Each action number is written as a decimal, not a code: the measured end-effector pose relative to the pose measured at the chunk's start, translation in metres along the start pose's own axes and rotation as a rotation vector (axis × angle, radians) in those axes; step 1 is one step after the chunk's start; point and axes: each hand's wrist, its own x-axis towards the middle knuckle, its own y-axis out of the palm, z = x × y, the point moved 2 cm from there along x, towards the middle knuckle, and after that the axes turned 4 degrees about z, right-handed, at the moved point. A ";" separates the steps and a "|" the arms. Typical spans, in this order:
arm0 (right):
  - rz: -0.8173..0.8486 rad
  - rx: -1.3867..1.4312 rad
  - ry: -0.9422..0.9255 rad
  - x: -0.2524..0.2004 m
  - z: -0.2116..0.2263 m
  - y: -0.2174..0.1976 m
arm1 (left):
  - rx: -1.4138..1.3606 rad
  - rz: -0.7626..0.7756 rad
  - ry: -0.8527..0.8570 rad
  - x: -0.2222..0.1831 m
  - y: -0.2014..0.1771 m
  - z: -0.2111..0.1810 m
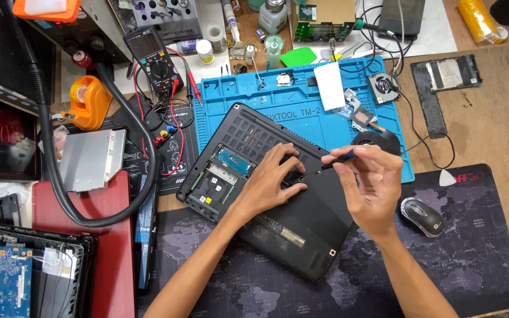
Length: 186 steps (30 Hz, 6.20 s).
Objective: Disassembling a laptop by removing screws and internal components on a repair bench
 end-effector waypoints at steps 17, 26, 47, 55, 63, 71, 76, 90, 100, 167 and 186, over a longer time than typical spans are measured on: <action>0.008 -0.013 -0.009 0.001 0.005 0.004 | 0.007 -0.003 0.004 0.000 -0.002 -0.002; 0.014 -0.006 -0.010 0.002 0.002 0.006 | -0.004 -0.007 0.008 0.000 -0.003 -0.003; -0.187 -0.069 0.011 -0.002 -0.005 -0.011 | -0.125 -0.114 -0.031 0.002 -0.001 0.003; -0.107 0.025 0.442 -0.001 -0.053 0.007 | -0.389 -0.304 -0.130 -0.001 -0.029 0.004; -0.038 0.044 0.560 -0.017 -0.083 0.021 | -0.106 -0.582 -0.303 0.011 -0.099 0.064; -0.037 0.031 0.581 -0.021 -0.082 0.022 | 0.258 -0.553 -0.345 0.040 -0.131 0.133; -0.020 0.026 0.578 -0.020 -0.083 0.022 | 0.400 -0.518 -0.357 0.051 -0.128 0.159; -0.012 0.018 0.585 -0.017 -0.081 0.022 | 0.152 -0.654 -0.429 0.032 -0.152 0.128; -0.010 0.027 0.554 -0.022 -0.089 0.022 | -0.048 -0.548 -0.408 0.011 -0.115 0.107; 0.098 -0.121 -0.110 0.149 -0.078 0.152 | 0.271 -0.302 -0.269 0.006 -0.101 0.110; 0.072 -0.117 -0.187 0.140 -0.106 0.141 | 0.258 -0.276 -0.284 0.008 -0.108 0.104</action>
